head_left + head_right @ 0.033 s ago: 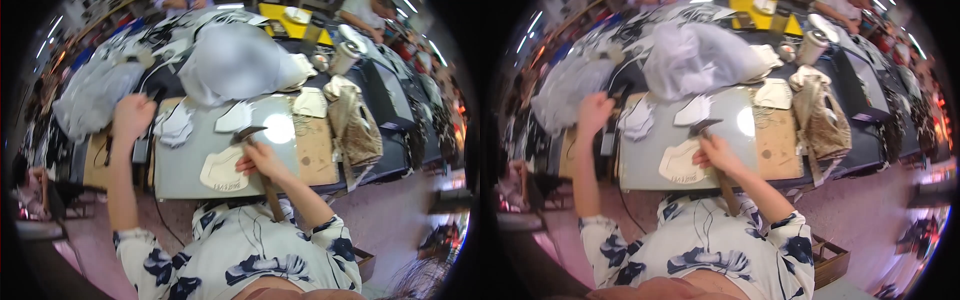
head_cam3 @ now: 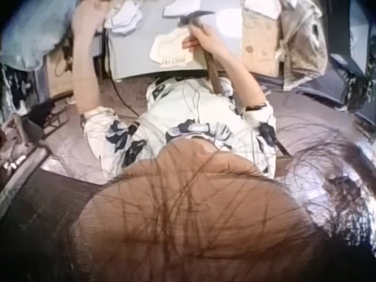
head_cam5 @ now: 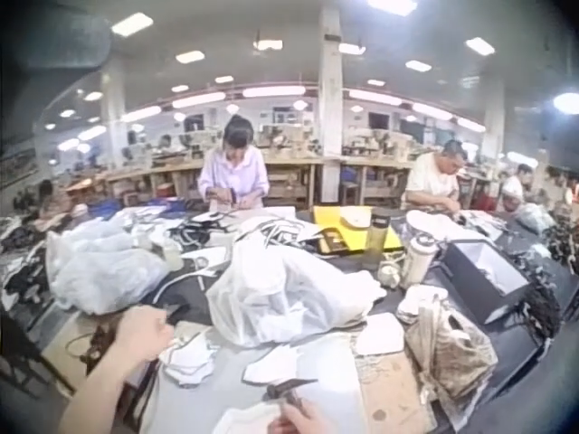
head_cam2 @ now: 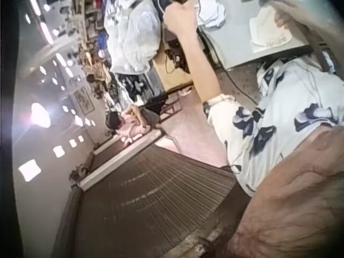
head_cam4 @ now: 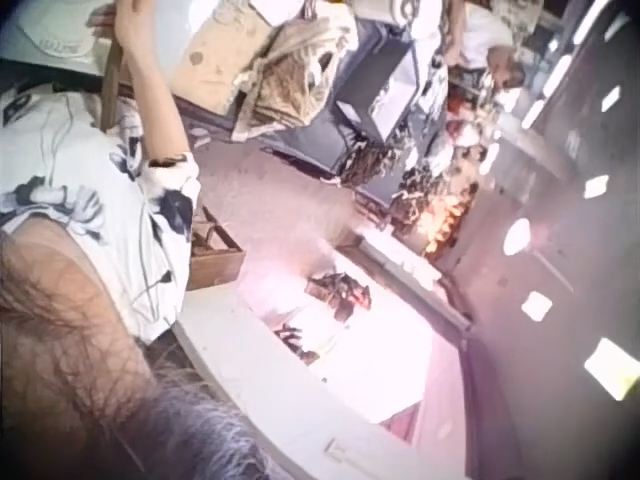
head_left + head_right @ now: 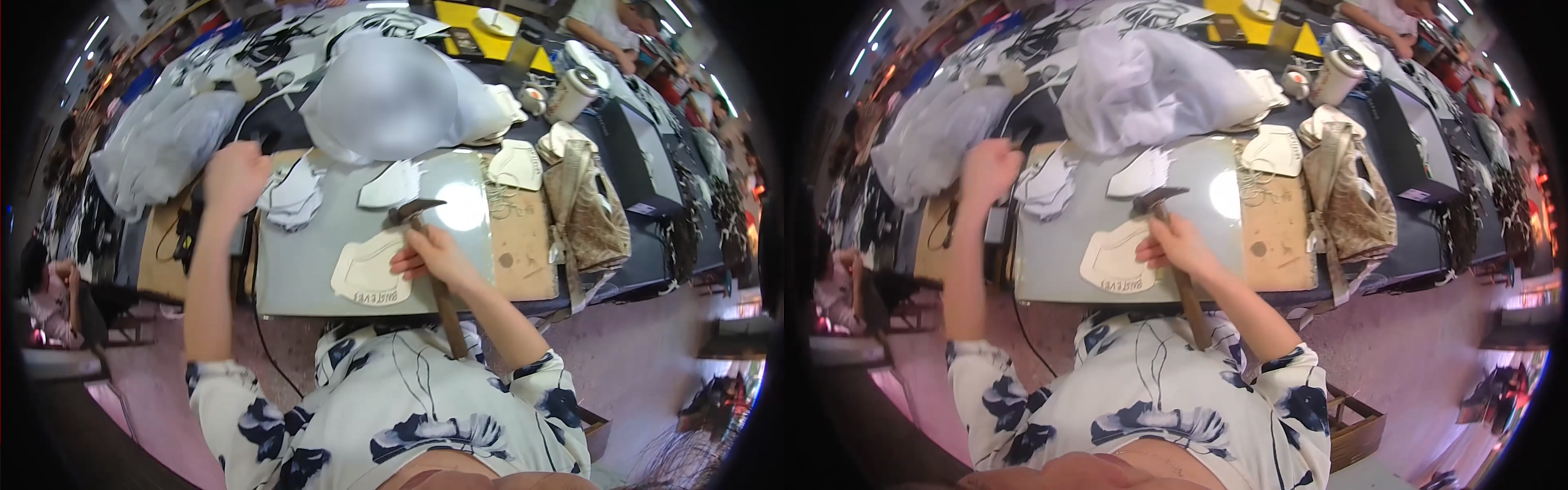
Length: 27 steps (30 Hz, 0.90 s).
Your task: Hammering and assembling shoe components on a workbench in a factory.
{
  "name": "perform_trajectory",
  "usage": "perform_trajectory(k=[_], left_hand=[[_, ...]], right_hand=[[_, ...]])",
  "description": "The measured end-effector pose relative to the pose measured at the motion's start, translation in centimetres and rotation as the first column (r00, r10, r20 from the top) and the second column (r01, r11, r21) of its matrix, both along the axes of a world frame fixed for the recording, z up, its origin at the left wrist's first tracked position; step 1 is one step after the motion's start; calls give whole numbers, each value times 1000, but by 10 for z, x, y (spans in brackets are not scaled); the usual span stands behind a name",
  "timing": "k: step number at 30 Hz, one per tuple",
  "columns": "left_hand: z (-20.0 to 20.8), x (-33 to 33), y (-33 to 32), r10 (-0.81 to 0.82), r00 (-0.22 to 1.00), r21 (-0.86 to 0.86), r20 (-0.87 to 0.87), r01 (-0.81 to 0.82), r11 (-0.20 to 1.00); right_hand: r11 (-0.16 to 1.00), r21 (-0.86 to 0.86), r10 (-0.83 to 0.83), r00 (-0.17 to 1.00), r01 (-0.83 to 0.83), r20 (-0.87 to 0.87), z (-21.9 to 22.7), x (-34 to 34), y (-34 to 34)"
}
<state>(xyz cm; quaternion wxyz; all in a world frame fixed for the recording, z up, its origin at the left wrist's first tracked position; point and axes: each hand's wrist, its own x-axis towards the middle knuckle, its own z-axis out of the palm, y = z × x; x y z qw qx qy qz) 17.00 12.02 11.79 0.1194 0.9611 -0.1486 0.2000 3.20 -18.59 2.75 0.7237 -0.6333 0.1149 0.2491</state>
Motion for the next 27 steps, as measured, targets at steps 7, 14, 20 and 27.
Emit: perform_trajectory(k=[7,14,20,27], left_hand=[[-38,-29,-59,-39,958,-172,-283,-10,985],[-70,-11,-86,-599,708,-284,-375,527,801],[-66,6,-75,-665,564,-459,-490,481,747],[-63,6,-79,-677,581,-361,-451,575,734]], right_hand=[[999,-32,-31,999,33,40,17,-10,-31],[997,-82,20,997,-14,68,12,-16,-42],[996,-63,62,998,-61,16,8,-7,-36],[1000,-4,-26,998,27,57,6,12,-31]])
